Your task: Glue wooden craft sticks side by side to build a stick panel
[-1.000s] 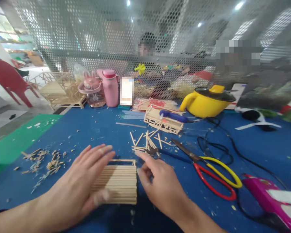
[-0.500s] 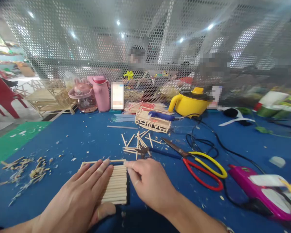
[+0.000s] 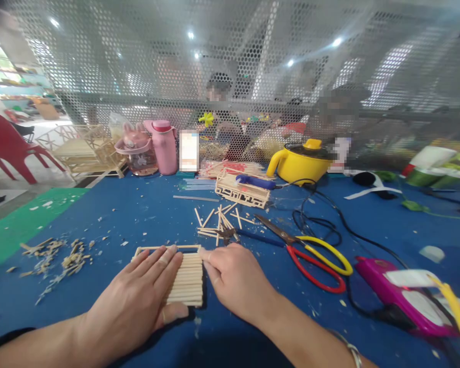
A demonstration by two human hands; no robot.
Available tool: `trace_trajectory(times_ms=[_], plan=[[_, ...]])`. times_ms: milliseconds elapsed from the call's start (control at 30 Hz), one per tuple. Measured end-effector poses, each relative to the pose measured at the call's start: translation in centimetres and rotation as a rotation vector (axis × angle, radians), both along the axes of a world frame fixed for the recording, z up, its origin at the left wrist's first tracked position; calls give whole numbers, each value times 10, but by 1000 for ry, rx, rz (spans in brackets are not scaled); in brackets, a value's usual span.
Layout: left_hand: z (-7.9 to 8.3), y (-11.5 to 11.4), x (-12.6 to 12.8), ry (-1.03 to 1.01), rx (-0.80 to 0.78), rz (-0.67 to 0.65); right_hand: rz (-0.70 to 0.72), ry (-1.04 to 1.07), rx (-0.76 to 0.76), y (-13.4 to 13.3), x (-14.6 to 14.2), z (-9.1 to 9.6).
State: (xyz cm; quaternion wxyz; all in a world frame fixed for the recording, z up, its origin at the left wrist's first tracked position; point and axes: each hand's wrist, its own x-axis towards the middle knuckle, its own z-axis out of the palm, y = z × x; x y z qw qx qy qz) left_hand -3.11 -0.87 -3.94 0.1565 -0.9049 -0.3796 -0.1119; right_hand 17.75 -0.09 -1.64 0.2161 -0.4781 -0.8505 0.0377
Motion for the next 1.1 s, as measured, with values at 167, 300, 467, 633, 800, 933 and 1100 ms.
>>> trace_trajectory(times_ms=[167, 300, 467, 633, 800, 933, 1100], plan=[[-2, 0, -1, -71, -66, 10, -34, 6, 289, -11, -14, 4], [-4, 2, -1, -128, -124, 10, -3, -64, 314, -11, -22, -2], [0, -2, -6, -139, -198, 39, -17, -124, 250, -7, -21, -8], [1, -13, -14, -82, -172, 92, 6, -135, 279, -6, -20, -7], [2, -13, -13, -66, -196, 115, 19, -115, 272, -5, -21, -7], [4, -11, -14, -83, -259, 104, -58, -48, 285, -7, -21, -14], [3, -11, -15, -87, -288, 105, -124, -21, 310, -10, -22, -21]])
